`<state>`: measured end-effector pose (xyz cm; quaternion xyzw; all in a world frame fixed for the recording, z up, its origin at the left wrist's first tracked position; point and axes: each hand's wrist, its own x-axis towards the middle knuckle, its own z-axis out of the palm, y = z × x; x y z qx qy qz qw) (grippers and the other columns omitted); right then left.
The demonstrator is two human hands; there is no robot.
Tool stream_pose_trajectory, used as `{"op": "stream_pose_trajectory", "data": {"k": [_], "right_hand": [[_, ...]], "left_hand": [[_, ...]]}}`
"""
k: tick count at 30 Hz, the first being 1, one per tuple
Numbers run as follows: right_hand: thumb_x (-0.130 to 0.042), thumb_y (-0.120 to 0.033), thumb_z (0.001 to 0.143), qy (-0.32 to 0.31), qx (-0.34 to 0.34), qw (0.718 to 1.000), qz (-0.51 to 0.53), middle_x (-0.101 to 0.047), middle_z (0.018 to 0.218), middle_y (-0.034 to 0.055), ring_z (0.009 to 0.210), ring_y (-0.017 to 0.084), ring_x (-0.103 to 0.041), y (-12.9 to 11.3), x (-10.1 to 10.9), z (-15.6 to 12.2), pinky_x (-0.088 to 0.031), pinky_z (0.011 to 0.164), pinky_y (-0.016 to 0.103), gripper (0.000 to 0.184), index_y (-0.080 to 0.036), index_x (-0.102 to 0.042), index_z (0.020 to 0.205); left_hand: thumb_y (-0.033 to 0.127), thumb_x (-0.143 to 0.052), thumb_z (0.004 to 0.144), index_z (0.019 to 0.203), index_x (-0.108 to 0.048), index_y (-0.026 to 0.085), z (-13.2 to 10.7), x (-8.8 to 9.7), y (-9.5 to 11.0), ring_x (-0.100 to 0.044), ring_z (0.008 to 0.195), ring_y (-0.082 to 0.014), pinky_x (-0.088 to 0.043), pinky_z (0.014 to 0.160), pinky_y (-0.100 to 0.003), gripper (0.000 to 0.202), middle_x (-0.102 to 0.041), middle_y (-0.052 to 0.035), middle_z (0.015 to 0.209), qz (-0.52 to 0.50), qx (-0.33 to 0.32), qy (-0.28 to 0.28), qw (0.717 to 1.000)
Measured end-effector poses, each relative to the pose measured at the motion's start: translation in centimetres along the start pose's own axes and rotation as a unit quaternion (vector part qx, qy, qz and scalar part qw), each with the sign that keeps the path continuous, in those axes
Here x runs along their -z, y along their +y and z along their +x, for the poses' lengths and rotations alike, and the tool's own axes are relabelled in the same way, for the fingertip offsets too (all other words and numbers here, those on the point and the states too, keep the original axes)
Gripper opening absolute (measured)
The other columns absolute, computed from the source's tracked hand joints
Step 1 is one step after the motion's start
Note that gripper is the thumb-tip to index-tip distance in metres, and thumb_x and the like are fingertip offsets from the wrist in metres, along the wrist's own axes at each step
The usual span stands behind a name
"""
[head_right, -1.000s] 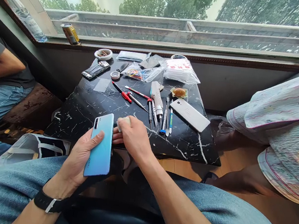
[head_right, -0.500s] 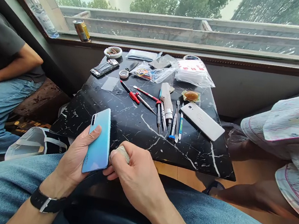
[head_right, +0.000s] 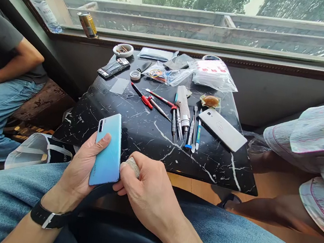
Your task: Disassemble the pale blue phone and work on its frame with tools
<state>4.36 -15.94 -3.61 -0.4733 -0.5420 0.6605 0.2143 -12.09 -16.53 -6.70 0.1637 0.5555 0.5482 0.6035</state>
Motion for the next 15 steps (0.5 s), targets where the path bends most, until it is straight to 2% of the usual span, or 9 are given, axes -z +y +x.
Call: {"op": "stream_pose_trajectory", "data": {"k": [6,12,15], "right_hand": [[-0.049,-0.027,0.096,0.006,-0.001,1.000,-0.009,-0.071,0.068,-0.0010,0.066,0.016,-0.072,-0.02,-0.18,0.02,-0.059,0.063,0.024,0.028,-0.021,-0.055,0.070],[-0.048,-0.027,0.097,0.067,0.065,0.983,-0.159,-0.067,0.062,-0.0016,0.059,0.016,-0.065,0.19,-0.17,0.21,-0.049,0.058,0.026,0.031,-0.024,-0.048,0.067],[-0.047,-0.027,0.098,0.060,0.070,0.980,-0.178,-0.066,0.062,-0.0011,0.059,0.016,-0.064,0.37,-0.06,0.41,-0.046,0.056,0.027,0.031,-0.025,-0.047,0.067]], "left_hand": [[0.038,-0.076,0.084,0.112,-0.060,0.021,0.07,0.04,-0.08,-0.058,0.061,-0.0091,-0.056,0.059,-0.021,0.036,-0.060,0.0032,0.077,-0.013,-0.009,-0.008,1.000],[0.036,-0.081,0.078,0.111,-0.062,0.022,0.03,-0.37,-0.37,-0.063,0.064,-0.0124,-0.058,0.064,-0.026,0.040,-0.067,0.0002,0.086,-0.021,-0.022,0.008,1.000],[0.036,-0.082,0.077,0.110,-0.063,0.022,0.12,-0.40,-0.53,-0.064,0.064,-0.0129,-0.058,0.064,-0.027,0.041,-0.068,-0.0003,0.088,-0.018,-0.034,0.012,0.999]]}}
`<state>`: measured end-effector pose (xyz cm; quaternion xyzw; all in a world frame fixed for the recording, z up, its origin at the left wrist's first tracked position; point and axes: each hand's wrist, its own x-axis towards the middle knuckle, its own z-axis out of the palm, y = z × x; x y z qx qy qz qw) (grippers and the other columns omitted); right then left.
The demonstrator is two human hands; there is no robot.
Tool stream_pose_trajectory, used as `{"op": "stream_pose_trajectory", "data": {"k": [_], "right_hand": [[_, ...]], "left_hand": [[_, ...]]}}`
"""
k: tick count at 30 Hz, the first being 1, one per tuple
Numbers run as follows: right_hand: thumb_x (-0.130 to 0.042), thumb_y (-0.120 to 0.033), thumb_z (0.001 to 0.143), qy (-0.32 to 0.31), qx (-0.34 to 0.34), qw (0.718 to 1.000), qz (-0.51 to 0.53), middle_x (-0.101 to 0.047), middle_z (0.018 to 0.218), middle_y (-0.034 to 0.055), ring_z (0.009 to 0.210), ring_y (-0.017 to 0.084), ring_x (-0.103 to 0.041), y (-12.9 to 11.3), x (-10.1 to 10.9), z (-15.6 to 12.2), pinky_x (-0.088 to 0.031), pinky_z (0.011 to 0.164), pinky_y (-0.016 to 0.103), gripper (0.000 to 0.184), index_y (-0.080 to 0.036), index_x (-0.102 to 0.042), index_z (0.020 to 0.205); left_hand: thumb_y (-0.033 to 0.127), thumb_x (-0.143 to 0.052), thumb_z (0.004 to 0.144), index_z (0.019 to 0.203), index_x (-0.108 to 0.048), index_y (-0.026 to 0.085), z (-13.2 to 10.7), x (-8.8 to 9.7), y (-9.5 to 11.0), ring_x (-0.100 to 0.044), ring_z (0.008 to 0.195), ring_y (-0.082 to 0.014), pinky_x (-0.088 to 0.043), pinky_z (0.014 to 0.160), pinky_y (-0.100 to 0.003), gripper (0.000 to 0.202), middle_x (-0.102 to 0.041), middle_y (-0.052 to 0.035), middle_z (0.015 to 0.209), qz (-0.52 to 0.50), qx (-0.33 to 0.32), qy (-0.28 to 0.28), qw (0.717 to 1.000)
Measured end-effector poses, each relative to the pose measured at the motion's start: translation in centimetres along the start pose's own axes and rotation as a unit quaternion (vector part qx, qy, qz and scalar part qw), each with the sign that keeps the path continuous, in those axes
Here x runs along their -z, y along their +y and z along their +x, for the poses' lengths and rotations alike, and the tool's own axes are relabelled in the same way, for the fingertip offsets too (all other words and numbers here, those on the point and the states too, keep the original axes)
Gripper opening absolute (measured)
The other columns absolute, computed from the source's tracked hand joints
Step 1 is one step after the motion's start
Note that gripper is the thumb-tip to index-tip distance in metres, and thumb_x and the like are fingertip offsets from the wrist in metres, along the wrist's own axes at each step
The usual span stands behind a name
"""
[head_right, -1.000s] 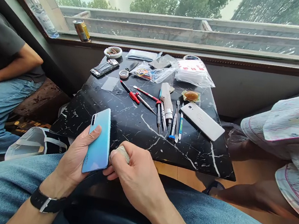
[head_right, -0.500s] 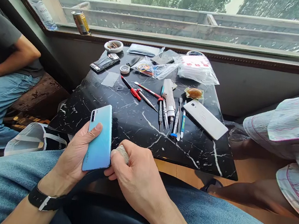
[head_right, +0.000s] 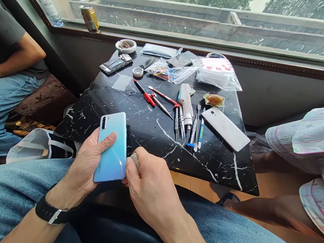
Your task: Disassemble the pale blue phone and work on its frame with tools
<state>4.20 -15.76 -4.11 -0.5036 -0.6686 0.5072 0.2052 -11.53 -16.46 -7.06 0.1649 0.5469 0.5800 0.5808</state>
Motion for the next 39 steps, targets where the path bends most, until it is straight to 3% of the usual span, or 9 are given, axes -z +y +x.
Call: {"op": "stream_pose_trajectory", "data": {"k": [13,25,34,39], "right_hand": [[-0.047,-0.034,0.099,-0.005,-0.048,0.995,0.092,-0.063,0.065,-0.0022,0.064,0.017,-0.069,0.4,-0.6,0.6,-0.056,0.061,0.027,0.033,-0.025,-0.042,0.068],[-0.048,-0.028,0.097,-0.113,-0.073,0.979,0.156,-0.068,0.068,0.0001,0.067,0.016,-0.071,0.9,0.4,0.9,-0.058,0.067,0.027,0.027,-0.021,-0.050,0.071],[-0.051,-0.026,0.094,-0.173,-0.105,0.959,0.199,-0.070,0.075,0.0036,0.073,0.017,-0.071,0.5,0.7,0.8,-0.061,0.070,0.030,0.021,-0.019,-0.052,0.074],[-0.050,-0.024,0.093,-0.134,-0.092,0.964,0.209,-0.068,0.071,0.0014,0.070,0.017,-0.072,0.5,0.1,0.5,-0.061,0.067,0.029,0.022,-0.020,-0.050,0.071]], "left_hand": [[0.036,-0.080,0.079,0.108,-0.060,0.022,0.1,-0.2,0.0,-0.064,0.070,-0.0139,-0.058,0.062,-0.026,0.039,-0.067,-0.0015,0.091,0.024,-0.018,0.015,0.999],[0.037,-0.085,0.072,0.103,-0.062,0.018,0.1,0.0,0.2,-0.061,0.055,-0.0133,-0.057,0.055,-0.028,0.043,-0.066,-0.0002,0.077,0.038,-0.002,-0.006,0.999],[0.039,-0.083,0.074,0.106,-0.061,0.018,0.6,0.3,0.2,-0.060,0.060,-0.0126,-0.055,0.055,-0.025,0.044,-0.065,-0.0003,0.080,0.057,-0.014,-0.016,0.998],[0.038,-0.084,0.074,0.106,-0.062,0.019,0.6,0.4,0.5,-0.061,0.061,-0.0123,-0.056,0.057,-0.025,0.043,-0.065,0.0001,0.081,0.034,0.001,-0.026,0.999]]}}
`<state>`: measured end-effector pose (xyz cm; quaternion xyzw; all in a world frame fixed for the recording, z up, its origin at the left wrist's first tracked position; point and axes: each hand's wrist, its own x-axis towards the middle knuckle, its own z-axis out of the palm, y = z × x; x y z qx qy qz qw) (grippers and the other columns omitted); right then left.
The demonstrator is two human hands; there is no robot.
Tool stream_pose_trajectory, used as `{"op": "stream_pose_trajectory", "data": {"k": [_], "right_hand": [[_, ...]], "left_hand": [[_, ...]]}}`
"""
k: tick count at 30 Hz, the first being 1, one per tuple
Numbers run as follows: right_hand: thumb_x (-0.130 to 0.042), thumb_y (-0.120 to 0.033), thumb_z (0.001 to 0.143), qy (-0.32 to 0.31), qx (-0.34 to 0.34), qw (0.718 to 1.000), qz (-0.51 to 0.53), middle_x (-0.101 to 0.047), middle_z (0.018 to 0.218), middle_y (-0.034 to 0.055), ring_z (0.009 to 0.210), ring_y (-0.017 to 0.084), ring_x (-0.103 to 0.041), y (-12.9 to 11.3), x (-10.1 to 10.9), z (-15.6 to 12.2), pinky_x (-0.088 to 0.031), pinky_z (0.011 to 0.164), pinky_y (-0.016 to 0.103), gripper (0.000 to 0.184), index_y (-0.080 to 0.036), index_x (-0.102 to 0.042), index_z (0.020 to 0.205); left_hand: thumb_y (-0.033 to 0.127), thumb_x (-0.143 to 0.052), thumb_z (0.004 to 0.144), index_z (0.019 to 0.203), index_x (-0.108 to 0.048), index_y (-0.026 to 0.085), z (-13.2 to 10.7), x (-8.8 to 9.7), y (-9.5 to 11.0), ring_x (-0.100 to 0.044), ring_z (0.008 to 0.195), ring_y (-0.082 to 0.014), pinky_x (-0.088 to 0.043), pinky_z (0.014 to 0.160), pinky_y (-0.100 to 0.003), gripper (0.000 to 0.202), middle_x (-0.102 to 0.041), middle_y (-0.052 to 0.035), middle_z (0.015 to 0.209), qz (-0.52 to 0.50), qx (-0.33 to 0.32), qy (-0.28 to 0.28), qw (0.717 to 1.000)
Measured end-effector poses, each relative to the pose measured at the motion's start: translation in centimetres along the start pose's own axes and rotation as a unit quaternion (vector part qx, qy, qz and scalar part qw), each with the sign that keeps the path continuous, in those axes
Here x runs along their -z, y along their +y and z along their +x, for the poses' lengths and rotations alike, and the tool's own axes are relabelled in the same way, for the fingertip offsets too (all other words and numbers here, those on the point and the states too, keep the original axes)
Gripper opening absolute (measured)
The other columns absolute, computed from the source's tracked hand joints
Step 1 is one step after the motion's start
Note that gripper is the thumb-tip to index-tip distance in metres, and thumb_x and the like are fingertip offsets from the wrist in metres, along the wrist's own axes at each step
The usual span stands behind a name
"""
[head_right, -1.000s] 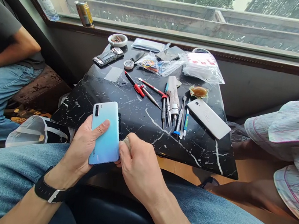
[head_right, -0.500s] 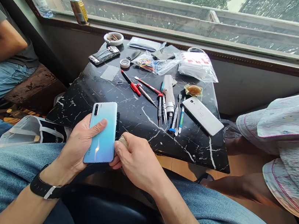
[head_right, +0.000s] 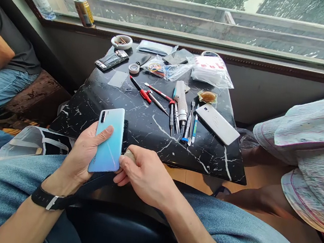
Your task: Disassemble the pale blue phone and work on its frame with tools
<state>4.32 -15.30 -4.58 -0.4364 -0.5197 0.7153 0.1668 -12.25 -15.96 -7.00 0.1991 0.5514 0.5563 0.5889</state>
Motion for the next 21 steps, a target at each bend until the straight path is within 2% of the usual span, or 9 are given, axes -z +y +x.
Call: {"op": "stream_pose_trajectory", "data": {"k": [5,11,21], "right_hand": [[-0.052,-0.032,0.095,0.059,0.015,0.998,-0.003,-0.069,0.066,0.0014,0.065,0.018,-0.072,0.3,-0.7,0.1,-0.060,0.062,0.028,0.028,-0.021,-0.048,0.069],[-0.050,-0.031,0.096,0.105,0.018,0.994,0.010,-0.068,0.064,-0.0012,0.065,0.019,-0.073,0.6,-1.3,0.1,-0.061,0.062,0.030,0.028,-0.023,-0.047,0.068],[-0.051,-0.034,0.097,0.165,0.026,0.986,0.010,-0.066,0.065,-0.0016,0.066,0.020,-0.073,1.1,-1.9,0.5,-0.061,0.060,0.030,0.033,-0.024,-0.044,0.067]], "left_hand": [[0.038,-0.085,0.072,0.105,-0.062,0.020,0.0,0.0,-0.1,-0.061,0.059,-0.0123,-0.057,0.057,-0.026,0.044,-0.065,0.0007,0.080,-0.011,-0.007,0.015,1.000],[0.038,-0.082,0.076,0.105,-0.062,0.020,0.0,-0.2,-0.3,-0.058,0.056,-0.0125,-0.054,0.050,-0.025,0.040,-0.063,0.0010,0.077,-0.004,-0.019,0.037,0.999],[0.036,-0.081,0.078,0.105,-0.062,0.020,0.0,-0.5,-0.7,-0.060,0.058,-0.0111,-0.054,0.055,-0.022,0.036,-0.069,-0.0003,0.085,-0.009,-0.047,0.052,0.997]]}}
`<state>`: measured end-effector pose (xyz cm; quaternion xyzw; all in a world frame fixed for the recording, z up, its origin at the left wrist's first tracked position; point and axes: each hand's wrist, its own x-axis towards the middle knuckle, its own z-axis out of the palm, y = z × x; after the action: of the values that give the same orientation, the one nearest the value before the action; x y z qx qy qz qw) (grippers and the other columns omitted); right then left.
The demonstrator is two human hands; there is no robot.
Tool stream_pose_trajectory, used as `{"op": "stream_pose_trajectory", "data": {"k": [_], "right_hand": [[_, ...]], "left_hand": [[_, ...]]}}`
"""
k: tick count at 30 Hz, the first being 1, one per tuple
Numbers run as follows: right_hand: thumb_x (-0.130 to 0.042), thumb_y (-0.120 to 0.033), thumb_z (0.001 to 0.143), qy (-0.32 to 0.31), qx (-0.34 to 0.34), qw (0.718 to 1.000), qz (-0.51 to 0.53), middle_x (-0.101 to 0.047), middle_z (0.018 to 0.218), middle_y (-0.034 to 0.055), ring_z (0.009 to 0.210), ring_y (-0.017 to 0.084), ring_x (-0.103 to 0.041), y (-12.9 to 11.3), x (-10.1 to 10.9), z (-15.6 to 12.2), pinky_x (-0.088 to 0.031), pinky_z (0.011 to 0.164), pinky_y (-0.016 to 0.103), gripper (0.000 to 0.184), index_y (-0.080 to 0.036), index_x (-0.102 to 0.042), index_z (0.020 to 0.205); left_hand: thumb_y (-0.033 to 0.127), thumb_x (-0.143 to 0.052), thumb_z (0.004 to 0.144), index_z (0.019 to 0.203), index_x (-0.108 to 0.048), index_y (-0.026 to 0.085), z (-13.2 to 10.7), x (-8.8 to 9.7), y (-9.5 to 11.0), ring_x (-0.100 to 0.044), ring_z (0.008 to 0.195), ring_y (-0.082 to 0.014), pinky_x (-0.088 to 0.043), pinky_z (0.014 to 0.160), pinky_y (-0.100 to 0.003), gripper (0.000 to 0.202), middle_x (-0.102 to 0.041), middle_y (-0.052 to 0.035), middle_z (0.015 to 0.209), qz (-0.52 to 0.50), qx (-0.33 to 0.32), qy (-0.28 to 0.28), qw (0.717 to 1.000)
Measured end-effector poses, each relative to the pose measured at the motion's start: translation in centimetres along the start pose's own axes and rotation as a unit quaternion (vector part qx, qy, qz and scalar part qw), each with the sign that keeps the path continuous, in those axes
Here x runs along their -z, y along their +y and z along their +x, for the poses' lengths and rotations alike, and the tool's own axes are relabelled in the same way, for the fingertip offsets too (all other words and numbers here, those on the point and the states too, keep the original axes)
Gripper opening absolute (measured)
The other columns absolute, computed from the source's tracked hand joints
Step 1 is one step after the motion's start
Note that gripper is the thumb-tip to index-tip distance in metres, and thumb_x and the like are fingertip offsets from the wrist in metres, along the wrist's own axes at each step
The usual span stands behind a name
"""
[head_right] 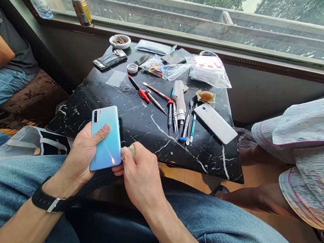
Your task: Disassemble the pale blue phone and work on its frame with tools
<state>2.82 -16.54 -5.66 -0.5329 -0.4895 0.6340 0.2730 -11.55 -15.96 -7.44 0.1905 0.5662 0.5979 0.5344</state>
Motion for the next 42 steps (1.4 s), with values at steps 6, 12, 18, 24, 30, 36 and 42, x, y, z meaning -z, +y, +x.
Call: {"op": "stream_pose_trajectory", "data": {"k": [6,12,18,24,30,36,42], "right_hand": [[-0.052,-0.033,0.097,0.017,0.015,1.000,0.008,-0.065,0.064,-0.0028,0.065,0.019,-0.073,0.0,-0.3,0.1,-0.061,0.062,0.030,0.034,-0.023,-0.044,0.066],[-0.050,-0.034,0.098,0.036,0.035,0.999,0.003,-0.059,0.061,-0.0051,0.062,0.018,-0.071,0.3,-0.6,0.2,-0.060,0.060,0.029,0.035,-0.023,-0.043,0.066],[-0.049,-0.035,0.099,0.067,0.058,0.994,-0.064,-0.054,0.058,-0.0066,0.057,0.015,-0.070,0.4,-0.6,0.6,-0.052,0.052,0.023,0.037,-0.023,-0.038,0.066],[-0.050,-0.034,0.098,0.035,0.055,0.993,-0.099,-0.056,0.059,-0.0062,0.056,0.015,-0.071,0.3,0.1,1.0,-0.051,0.050,0.023,0.036,-0.023,-0.038,0.066],[-0.050,-0.033,0.098,-0.067,0.009,0.998,-0.004,-0.065,0.065,-0.0026,0.063,0.019,-0.073,0.2,0.9,1.1,-0.062,0.061,0.031,0.030,-0.023,-0.048,0.070],[-0.053,-0.034,0.098,-0.111,0.012,0.993,0.032,-0.068,0.068,-0.0017,0.067,0.019,-0.073,0.4,1.3,1.0,-0.063,0.067,0.033,0.029,-0.022,-0.049,0.072],[-0.059,-0.039,0.096,-0.149,-0.004,0.987,0.060,-0.063,0.063,-0.0038,0.066,0.016,-0.073,0.4,1.5,1.1,-0.063,0.067,0.029,0.032,-0.021,-0.047,0.072]], "left_hand": [[0.036,-0.082,0.077,0.105,-0.062,0.019,0.0,0.0,0.0,-0.062,0.058,-0.0113,-0.057,0.060,-0.025,0.038,-0.067,0.0007,0.082,-0.002,-0.003,0.006,1.000],[0.037,-0.080,0.078,0.106,-0.061,0.020,0.2,0.2,0.0,-0.065,0.064,-0.0133,-0.058,0.062,-0.026,0.038,-0.066,0.0006,0.083,0.004,0.002,0.002,1.000],[0.038,-0.081,0.077,0.106,-0.059,0.019,0.0,0.0,-0.2,-0.062,0.065,-0.0129,-0.057,0.060,-0.025,0.041,-0.066,-0.0008,0.086,0.013,-0.004,0.008,1.000],[0.037,-0.081,0.077,0.107,-0.059,0.020,0.0,-0.1,-0.2,-0.062,0.068,-0.0128,-0.057,0.062,-0.025,0.040,-0.067,-0.0011,0.089,0.014,-0.008,0.006,1.000],[0.038,-0.083,0.075,0.105,-0.061,0.019,0.2,0.3,0.0,-0.061,0.064,-0.0122,-0.057,0.060,-0.026,0.042,-0.065,-0.0006,0.085,0.019,0.015,-0.019,1.000],[0.039,-0.082,0.076,0.106,-0.061,0.019,0.3,0.6,0.0,-0.059,0.062,-0.0114,-0.056,0.059,-0.025,0.042,-0.063,0.0000,0.083,0.021,0.023,-0.037,0.999],[0.039,-0.080,0.078,0.106,-0.061,0.018,0.2,0.8,0.0,-0.060,0.062,-0.0135,-0.055,0.055,-0.026,0.040,-0.064,-0.0013,0.083,0.039,0.022,-0.046,0.998]]}}
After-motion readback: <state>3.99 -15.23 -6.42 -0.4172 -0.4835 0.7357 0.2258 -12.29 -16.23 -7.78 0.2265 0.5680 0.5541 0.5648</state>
